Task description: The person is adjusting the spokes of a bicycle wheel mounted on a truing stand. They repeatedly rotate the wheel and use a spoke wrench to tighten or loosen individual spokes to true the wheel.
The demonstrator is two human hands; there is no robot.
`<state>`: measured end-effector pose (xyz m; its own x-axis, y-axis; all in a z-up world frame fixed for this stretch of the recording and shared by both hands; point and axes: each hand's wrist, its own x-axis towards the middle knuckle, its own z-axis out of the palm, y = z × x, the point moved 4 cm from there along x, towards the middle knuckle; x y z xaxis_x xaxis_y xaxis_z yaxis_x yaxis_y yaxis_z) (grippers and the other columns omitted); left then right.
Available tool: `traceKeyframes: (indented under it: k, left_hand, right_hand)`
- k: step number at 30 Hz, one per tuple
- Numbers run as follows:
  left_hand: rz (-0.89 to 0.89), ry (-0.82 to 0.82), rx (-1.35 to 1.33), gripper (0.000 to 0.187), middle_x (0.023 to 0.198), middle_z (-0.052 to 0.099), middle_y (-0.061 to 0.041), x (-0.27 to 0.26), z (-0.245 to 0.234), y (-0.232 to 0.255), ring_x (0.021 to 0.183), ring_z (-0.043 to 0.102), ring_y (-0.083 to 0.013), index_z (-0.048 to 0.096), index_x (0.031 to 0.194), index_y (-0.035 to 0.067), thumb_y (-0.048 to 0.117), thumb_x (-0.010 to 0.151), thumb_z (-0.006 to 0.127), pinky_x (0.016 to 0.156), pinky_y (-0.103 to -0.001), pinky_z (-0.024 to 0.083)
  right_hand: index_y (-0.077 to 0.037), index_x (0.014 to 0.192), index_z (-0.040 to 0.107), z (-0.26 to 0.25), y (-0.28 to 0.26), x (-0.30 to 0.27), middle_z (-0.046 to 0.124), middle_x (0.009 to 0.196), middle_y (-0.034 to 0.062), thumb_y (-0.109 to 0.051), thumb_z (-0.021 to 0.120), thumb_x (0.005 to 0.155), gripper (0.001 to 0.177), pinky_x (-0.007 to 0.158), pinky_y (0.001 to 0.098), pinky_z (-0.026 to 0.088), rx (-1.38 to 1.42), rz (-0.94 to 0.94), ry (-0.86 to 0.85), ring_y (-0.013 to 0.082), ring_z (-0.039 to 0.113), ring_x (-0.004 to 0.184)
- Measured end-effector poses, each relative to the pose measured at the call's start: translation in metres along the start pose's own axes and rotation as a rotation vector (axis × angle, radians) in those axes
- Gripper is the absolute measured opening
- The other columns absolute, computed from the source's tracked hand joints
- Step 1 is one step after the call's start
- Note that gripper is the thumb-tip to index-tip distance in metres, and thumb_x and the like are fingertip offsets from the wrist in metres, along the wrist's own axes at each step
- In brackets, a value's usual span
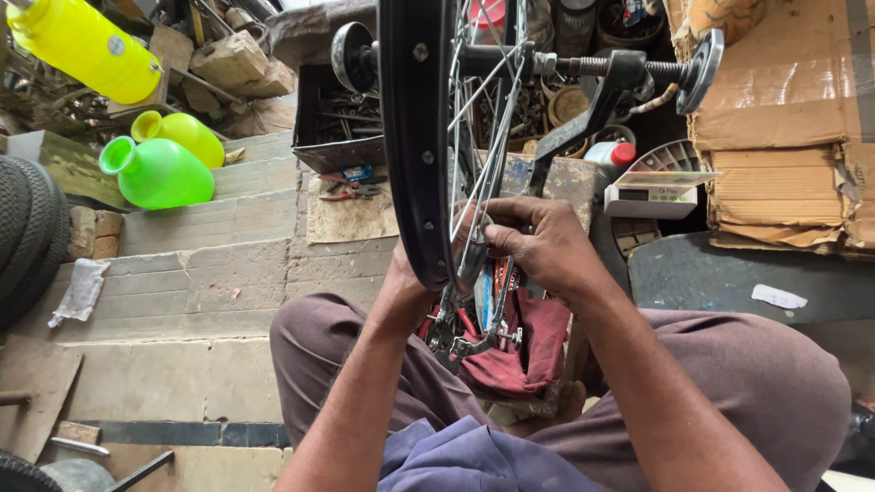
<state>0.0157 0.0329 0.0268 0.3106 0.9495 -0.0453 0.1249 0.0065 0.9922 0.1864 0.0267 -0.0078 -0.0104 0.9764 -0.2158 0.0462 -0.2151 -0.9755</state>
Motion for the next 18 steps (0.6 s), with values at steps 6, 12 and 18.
traceKeyframes:
  k: [6,12,18]
  left_hand:
    - [-0.119,-0.032,-0.06,0.043,0.085,0.065,-0.006,0.001,-0.001,-0.021,0.076,0.061,-0.0122,0.075,0.12,-0.001,0.038,0.107,0.061,0.063,-0.028,0.049]
    - [-0.069,0.1,0.095,0.043,0.094,0.077,-0.003,0.002,-0.006,-0.034,0.089,0.071,-0.0103,0.073,0.121,0.001,0.038,0.1,0.066,0.074,-0.023,0.057]
    - [0.384,0.092,0.383,0.04,0.103,0.068,-0.008,0.019,-0.018,0.008,0.089,0.064,-0.0152,0.062,0.13,0.002,0.036,0.109,0.06,0.079,-0.026,0.056]
  right_hand:
    - [-0.001,0.117,0.072,-0.003,-0.005,-0.002,0.078,0.097,0.0088,-0.008,0.078,0.086,0.032,0.077,0.0303,0.063,-0.156,0.034,-0.04,0.0126,0.074,0.084]
    - [0.002,0.114,0.074,0.006,0.006,0.008,0.078,0.093,0.0119,-0.004,0.072,0.09,0.025,0.071,0.032,0.06,-0.143,0.014,-0.082,0.0166,0.071,0.077]
    - [-0.001,0.123,0.071,-0.018,0.007,0.011,0.075,0.097,0.0111,-0.006,0.069,0.095,0.029,0.067,0.0291,0.056,0.074,-0.072,0.258,0.0154,0.068,0.077]
